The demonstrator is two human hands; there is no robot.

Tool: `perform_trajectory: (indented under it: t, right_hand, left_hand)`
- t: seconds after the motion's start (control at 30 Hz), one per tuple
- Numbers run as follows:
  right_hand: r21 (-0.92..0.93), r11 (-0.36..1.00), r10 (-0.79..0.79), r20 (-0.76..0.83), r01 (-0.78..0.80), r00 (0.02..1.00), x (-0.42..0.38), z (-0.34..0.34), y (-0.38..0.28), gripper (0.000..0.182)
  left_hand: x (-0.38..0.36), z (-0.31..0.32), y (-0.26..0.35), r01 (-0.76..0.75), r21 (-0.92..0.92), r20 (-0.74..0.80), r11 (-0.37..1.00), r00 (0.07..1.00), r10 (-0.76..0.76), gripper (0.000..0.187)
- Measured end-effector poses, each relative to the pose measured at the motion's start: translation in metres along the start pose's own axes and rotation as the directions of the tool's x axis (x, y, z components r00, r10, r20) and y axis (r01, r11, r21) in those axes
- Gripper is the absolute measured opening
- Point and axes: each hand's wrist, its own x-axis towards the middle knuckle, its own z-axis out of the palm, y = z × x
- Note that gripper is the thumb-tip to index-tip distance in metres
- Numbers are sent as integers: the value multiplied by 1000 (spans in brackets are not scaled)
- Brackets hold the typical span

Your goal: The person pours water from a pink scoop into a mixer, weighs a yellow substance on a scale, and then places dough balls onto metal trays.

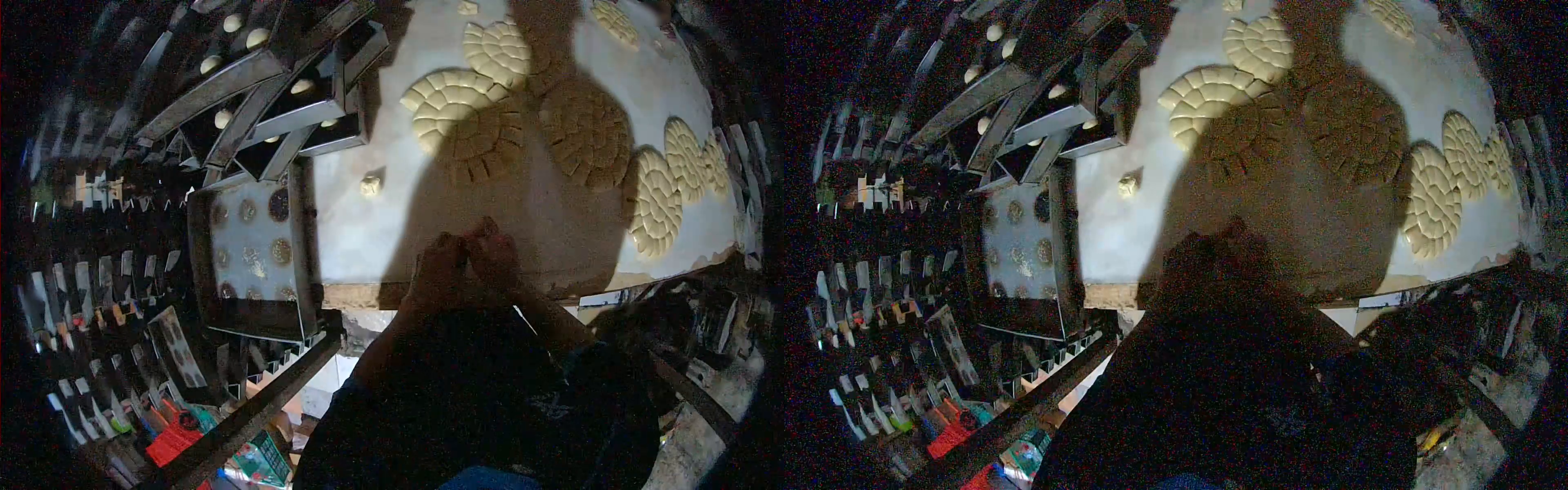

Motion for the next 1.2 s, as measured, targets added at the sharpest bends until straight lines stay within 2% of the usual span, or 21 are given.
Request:
perform_trajectory:
  t: [0.17, 0.27, 0.33, 0.37, 0.43, 0.47, 0.5, 0.53, 0.57, 0.6, 0.67, 0.7, 0.77, 0.87, 0.93, 1.0, 1.03, 1.07, 1.13, 1.17, 1.2]
  right_hand:
    - [-458, 854, -363, -183, 248, 914, 12, -17, 75, 39]
    - [-305, 941, -224, -238, 147, 945, 32, -48, 84, 36]
    - [-279, 930, -303, -212, 239, 929, 33, -56, 75, 30]
    - [-252, 912, -374, -186, 323, 909, 32, -57, 73, 25]
    - [-388, 825, -488, -122, 411, 864, 34, -50, 84, 21]
    - [-514, 710, -589, -59, 481, 806, 36, -49, 83, 17]
    - [-509, 711, -591, -61, 484, 804, 35, -52, 81, 17]
    - [-526, 766, -453, -33, 370, 891, 26, -57, 72, 16]
    - [-548, 799, -299, -5, 248, 954, 18, -59, 69, 16]
    - [-545, 802, -296, -6, 245, 955, 11, -57, 90, 16]
    - [-594, 667, -487, 109, 449, 867, -1, -58, 151, 18]
    - [-592, 673, -478, 111, 444, 872, 0, -68, 155, 18]
    - [-753, 469, -416, 272, 461, 868, 11, -90, 146, 19]
    - [-708, 518, -684, -6, 480, 730, 65, -76, 118, 21]
    - [-754, 489, -691, -27, 439, 723, 73, -44, 108, 21]
    - [-647, 593, -592, 52, 478, 804, 62, -18, 120, 21]
    - [-646, 591, -593, 58, 483, 803, 48, -18, 122, 21]
    - [-618, 583, -624, 76, 528, 778, 32, -21, 126, 22]
    - [-583, 572, -656, 96, 577, 748, 31, -43, 147, 23]
    - [-564, 654, -525, 142, 504, 839, 34, -65, 171, 26]
    - [-551, 724, -377, 188, 415, 907, 39, -74, 186, 30]
  left_hand:
    - [-11, 54, -52, -84, -2, 37, 996, 996, 84, 30]
    - [4, 57, -191, 50, -412, -262, 910, 950, -170, 33]
    - [19, -51, -115, 147, 404, -409, 903, 912, 34, 52]
    - [22, -50, -113, 160, 404, -413, 901, 910, 24, 52]
    - [27, -40, -109, 624, 337, -323, 705, 780, -536, 65]
    - [19, -23, -116, 588, 429, -320, 686, 809, -493, 72]
    - [5, -16, -127, 658, 243, -138, 713, 751, -646, 75]
    - [2, -25, -81, 606, 263, -40, 750, 784, -619, 78]
    - [-33, 21, -153, 470, 100, -87, 877, 882, -462, 76]
    - [-60, 38, -179, 470, 103, -84, 877, 882, -463, 76]
    - [-95, 48, -204, 234, -496, -31, 836, 958, -286, 74]
    - [-97, 36, -206, 243, -497, -21, 833, 956, -292, 74]
    - [-88, -1, -203, 433, 0, -52, 901, 900, -433, 61]
    - [-19, -30, -171, 210, 425, -586, 881, 805, 90, 17]
    - [10, -13, -158, 277, -81, -584, 957, 765, -271, 18]
    - [11, 3, -142, 165, 80, -651, 983, 756, -73, 16]
    - [-8, 27, -167, 162, -352, -524, 922, 782, -337, 17]
    - [-41, 62, -223, 264, 233, -641, 936, 766, -57, 18]
    - [-111, 98, -308, 191, 462, -407, 866, 913, 15, 22]
    - [-112, 63, -278, 362, 67, -396, 930, 865, -308, 21]
    - [-106, 25, -243, 505, -321, -253, 801, 769, -587, 21]
